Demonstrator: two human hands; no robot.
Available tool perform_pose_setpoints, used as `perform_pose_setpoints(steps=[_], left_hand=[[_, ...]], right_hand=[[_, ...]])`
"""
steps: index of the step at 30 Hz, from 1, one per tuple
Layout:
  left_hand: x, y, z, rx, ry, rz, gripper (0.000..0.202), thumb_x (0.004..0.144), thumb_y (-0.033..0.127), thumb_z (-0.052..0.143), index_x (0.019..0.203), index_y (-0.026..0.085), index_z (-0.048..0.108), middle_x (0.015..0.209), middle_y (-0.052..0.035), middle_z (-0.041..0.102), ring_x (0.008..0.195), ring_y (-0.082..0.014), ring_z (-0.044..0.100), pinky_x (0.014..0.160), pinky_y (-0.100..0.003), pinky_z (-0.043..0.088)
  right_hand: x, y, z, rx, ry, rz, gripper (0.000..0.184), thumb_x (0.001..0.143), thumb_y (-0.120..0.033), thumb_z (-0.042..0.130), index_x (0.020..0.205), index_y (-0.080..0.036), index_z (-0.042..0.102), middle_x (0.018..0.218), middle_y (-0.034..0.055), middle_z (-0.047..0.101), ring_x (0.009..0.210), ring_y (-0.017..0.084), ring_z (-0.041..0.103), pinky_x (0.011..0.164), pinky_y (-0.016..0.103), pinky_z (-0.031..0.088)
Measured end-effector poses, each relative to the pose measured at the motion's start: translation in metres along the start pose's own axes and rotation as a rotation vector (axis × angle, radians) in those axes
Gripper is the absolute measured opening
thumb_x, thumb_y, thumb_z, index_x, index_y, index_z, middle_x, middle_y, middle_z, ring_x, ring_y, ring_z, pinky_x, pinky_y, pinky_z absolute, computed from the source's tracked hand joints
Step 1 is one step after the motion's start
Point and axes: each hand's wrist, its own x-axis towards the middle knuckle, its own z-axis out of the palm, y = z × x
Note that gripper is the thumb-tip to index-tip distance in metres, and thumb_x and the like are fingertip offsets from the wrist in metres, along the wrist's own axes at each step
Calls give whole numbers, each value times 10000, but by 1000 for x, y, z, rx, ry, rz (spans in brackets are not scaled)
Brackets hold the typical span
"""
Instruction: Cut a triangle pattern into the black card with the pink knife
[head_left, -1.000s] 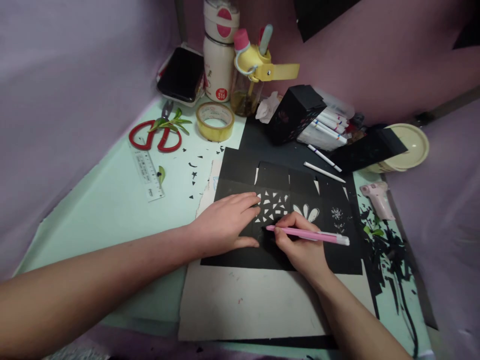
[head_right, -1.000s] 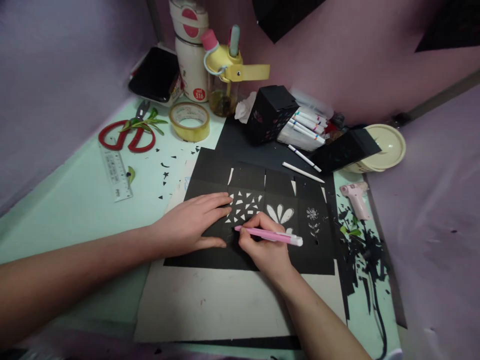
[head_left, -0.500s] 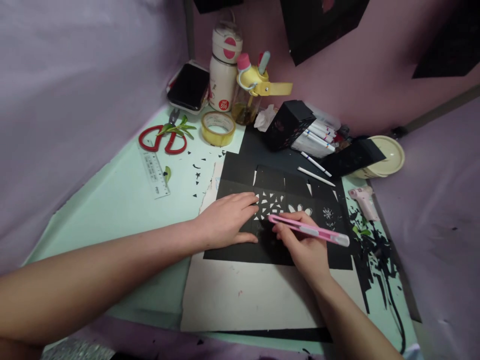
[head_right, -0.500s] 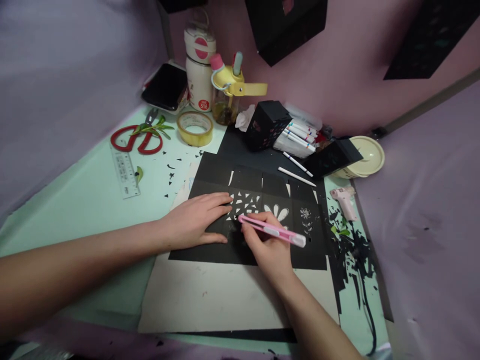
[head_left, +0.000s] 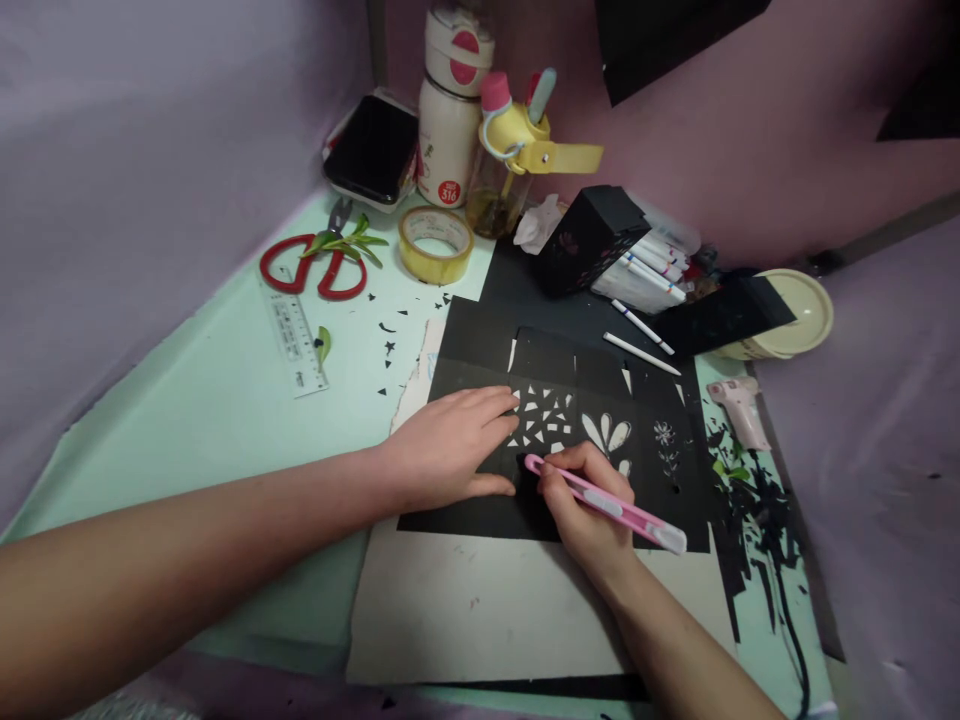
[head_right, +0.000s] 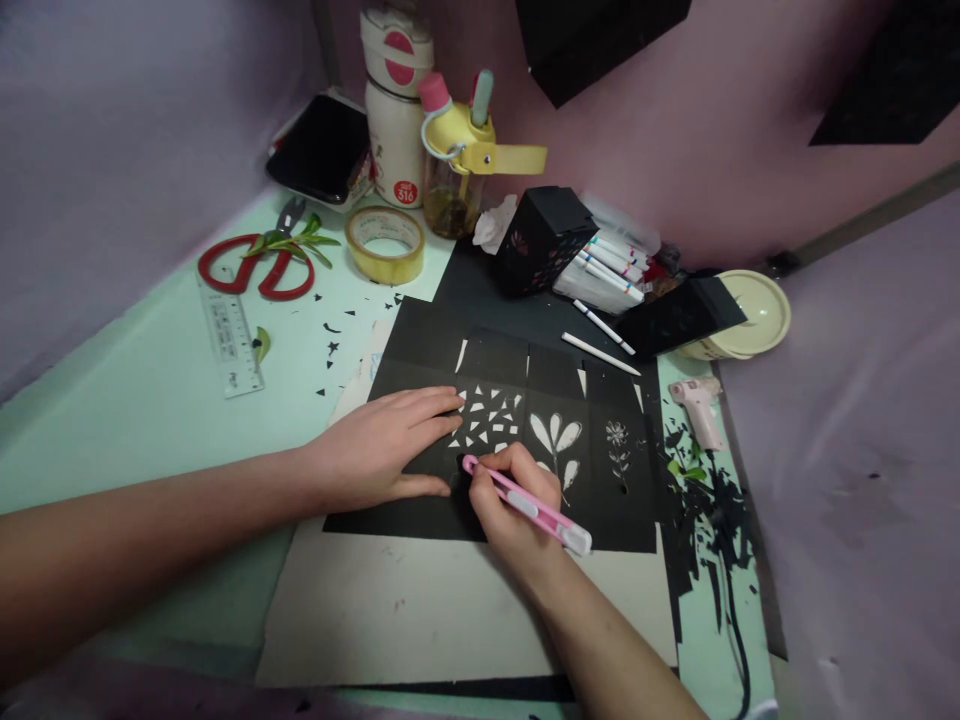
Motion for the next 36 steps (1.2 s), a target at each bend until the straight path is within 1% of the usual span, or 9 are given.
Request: perform_pose_setpoints(steps=[13, 18, 21, 24, 26, 28, 31, 36], left_hand=[[1, 0, 0, -2, 2, 4, 671, 821, 599, 685, 1268, 109, 579, 1450, -166, 498, 1380, -321, 423, 1115, -444, 392], [0, -1, 2, -10, 10, 4, 667, 818, 593, 690, 1279, 125, 571, 1455, -158, 495, 1388, -317, 413, 1118, -438, 384], [0, -1, 3, -31, 11, 5, 665, 823, 584, 688, 1283, 119, 566, 1458, -156, 491, 1400, -318, 395, 1122, -447, 376], [0, 0, 3, -26, -3, -6, 656, 823, 558, 701, 1288, 117, 561, 1466, -155, 483, 1405, -312, 389, 1130, -435, 365], [0, 1, 2, -13, -14, -12, 655, 819, 540, 713, 1290, 113, 558, 1469, -156, 480, 1405, -307, 390, 1136, -423, 358], [0, 1, 2, -9, -20, -15, 652, 819, 533, 717, 1290, 112, 557, 1472, -156, 477, 1405, -304, 390, 1141, -419, 352], [0, 1, 2, -21, -15, -17, 646, 826, 532, 709, 1295, 116, 553, 1479, -153, 470, 1412, -301, 381, 1149, -421, 343], [-1, 0, 2, -27, -9, -10, 629, 839, 543, 689, 1287, 120, 559, 1471, -149, 481, 1416, -295, 379, 1146, -422, 353]], right_hand=[[2, -1, 0, -13, -18, -37, 117, 816, -172, 614, 707, -212, 599, 611, -21, 673, 488, 117, 583, 463, 224, 446], [-1, -1, 3, -37, 0, -118, 114, 830, -152, 616, 740, -217, 591, 623, -21, 670, 489, 114, 588, 467, 228, 449], [-4, -2, 5, -70, 7, -185, 128, 844, -121, 608, 765, -217, 576, 662, -8, 670, 532, 120, 606, 514, 240, 476], [-7, 0, 7, -137, -17, -338, 139, 841, -81, 595, 811, -215, 579, 689, 4, 658, 555, 126, 606, 536, 254, 485], [-7, 3, 8, -189, -14, -442, 160, 831, -56, 588, 831, -216, 580, 664, 0, 629, 551, 132, 595, 528, 260, 478], [-7, 5, 9, -227, -9, -499, 184, 823, -37, 581, 825, -221, 573, 631, -9, 593, 544, 135, 575, 524, 264, 471], [-7, 7, 10, -256, -17, -507, 202, 815, -32, 571, 786, -231, 559, 611, -17, 564, 530, 130, 540, 515, 262, 456], [-9, 8, 9, -255, -17, -491, 203, 812, -47, 557, 739, -236, 545, 595, -17, 553, 517, 129, 527, 506, 263, 449]])
